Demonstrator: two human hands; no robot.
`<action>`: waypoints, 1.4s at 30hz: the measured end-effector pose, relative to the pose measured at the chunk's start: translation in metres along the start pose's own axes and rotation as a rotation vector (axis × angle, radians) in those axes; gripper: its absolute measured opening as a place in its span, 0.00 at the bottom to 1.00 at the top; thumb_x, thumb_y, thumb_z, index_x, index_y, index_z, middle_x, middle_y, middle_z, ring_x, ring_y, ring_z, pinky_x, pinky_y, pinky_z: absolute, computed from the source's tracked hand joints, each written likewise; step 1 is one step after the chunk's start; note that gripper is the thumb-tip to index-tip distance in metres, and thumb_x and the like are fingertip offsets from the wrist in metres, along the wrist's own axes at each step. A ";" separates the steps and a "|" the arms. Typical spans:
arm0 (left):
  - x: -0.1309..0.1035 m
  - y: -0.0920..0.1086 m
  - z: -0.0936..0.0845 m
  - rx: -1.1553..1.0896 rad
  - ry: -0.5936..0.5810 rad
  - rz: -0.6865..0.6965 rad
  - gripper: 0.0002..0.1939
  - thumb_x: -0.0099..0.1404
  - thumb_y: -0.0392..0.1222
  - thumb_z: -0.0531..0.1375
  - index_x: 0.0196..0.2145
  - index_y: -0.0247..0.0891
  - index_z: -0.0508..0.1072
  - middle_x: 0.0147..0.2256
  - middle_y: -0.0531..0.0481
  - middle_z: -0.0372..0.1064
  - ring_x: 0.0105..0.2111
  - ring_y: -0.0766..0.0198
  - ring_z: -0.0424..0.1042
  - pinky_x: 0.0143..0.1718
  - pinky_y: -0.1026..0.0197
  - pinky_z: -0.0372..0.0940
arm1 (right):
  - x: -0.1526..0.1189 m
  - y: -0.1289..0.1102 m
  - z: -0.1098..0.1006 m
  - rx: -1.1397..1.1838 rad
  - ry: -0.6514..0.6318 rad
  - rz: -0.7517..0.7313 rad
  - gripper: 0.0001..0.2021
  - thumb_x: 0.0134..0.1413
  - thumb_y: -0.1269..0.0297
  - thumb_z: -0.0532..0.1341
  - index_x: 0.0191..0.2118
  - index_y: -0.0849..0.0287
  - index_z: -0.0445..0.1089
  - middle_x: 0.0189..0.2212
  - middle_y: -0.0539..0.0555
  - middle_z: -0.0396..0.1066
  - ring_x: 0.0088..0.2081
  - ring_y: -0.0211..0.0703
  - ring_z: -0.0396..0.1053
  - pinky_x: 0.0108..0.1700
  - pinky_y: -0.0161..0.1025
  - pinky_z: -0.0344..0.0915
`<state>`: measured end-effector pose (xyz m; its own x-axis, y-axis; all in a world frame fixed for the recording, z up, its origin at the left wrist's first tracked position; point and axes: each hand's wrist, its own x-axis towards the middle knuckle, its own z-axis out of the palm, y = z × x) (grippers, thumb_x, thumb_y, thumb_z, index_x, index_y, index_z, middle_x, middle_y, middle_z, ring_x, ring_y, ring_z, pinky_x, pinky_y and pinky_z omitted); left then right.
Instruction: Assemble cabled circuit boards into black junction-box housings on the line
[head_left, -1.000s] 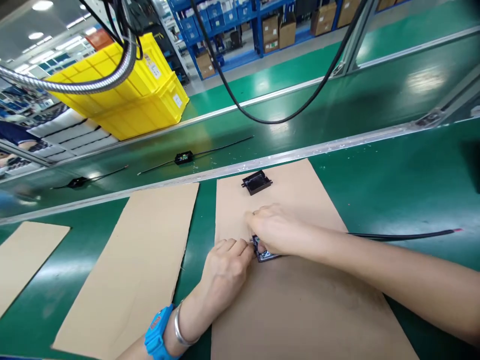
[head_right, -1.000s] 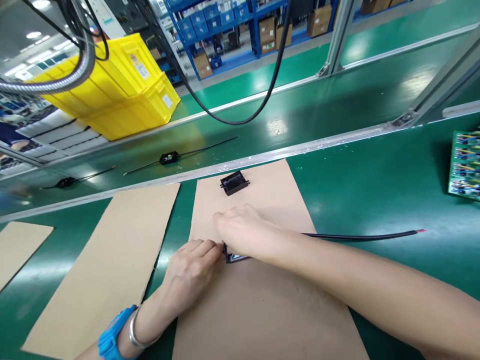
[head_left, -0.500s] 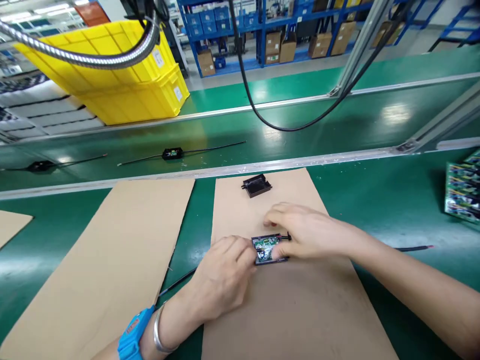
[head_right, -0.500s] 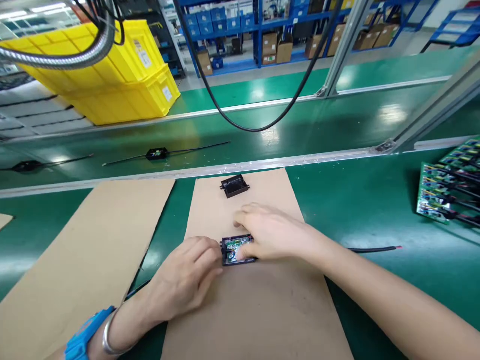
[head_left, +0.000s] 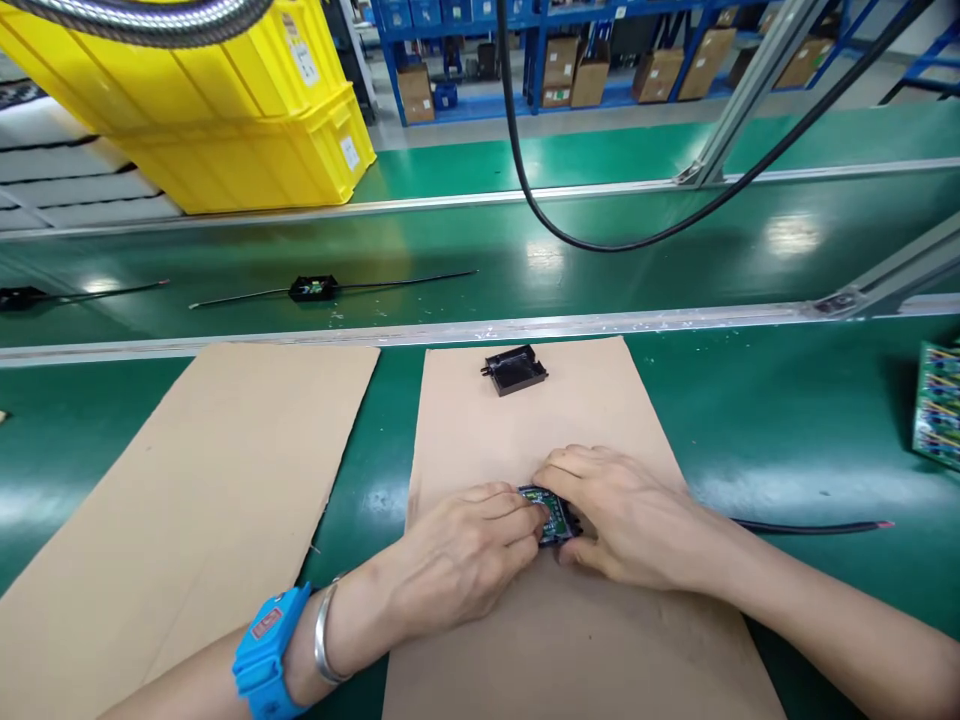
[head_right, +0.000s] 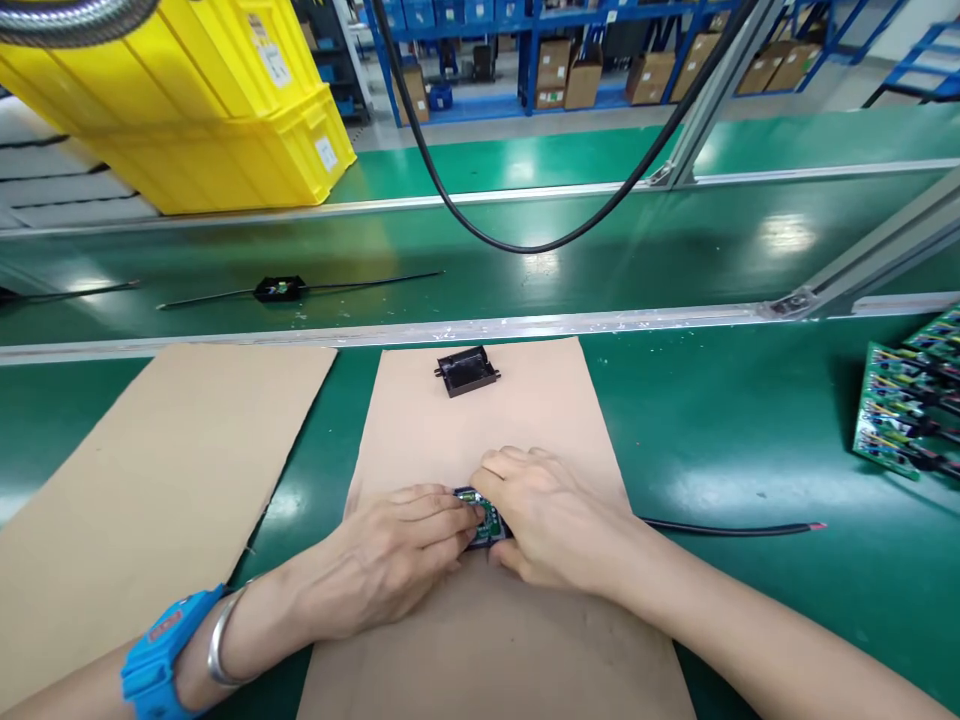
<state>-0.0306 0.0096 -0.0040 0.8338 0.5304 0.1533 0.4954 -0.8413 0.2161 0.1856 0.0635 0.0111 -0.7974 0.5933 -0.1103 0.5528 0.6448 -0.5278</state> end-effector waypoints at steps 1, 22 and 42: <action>0.000 0.000 0.000 -0.011 0.004 -0.001 0.10 0.69 0.31 0.52 0.43 0.32 0.72 0.48 0.44 0.72 0.50 0.58 0.69 0.56 0.55 0.63 | -0.002 0.002 0.000 0.013 0.004 -0.006 0.22 0.45 0.69 0.68 0.48 0.58 0.68 0.43 0.54 0.70 0.44 0.49 0.66 0.48 0.45 0.63; -0.003 0.004 0.010 -0.012 -0.024 -0.063 0.14 0.65 0.28 0.51 0.46 0.32 0.71 0.50 0.41 0.69 0.46 0.56 0.69 0.49 0.53 0.64 | -0.012 0.023 0.006 -0.248 0.226 -0.392 0.18 0.62 0.80 0.44 0.27 0.60 0.64 0.24 0.52 0.60 0.28 0.41 0.53 0.31 0.39 0.52; 0.007 0.010 0.001 -0.035 -0.038 -0.088 0.13 0.57 0.33 0.57 0.41 0.30 0.72 0.52 0.40 0.70 0.46 0.54 0.69 0.51 0.54 0.65 | -0.027 0.021 0.017 -0.380 0.140 -0.283 0.17 0.64 0.77 0.45 0.33 0.61 0.68 0.30 0.56 0.65 0.32 0.45 0.58 0.34 0.43 0.55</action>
<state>-0.0197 0.0042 -0.0021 0.7962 0.5975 0.0954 0.5593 -0.7870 0.2605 0.2148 0.0527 -0.0114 -0.9034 0.4114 0.1208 0.3889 0.9049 -0.1732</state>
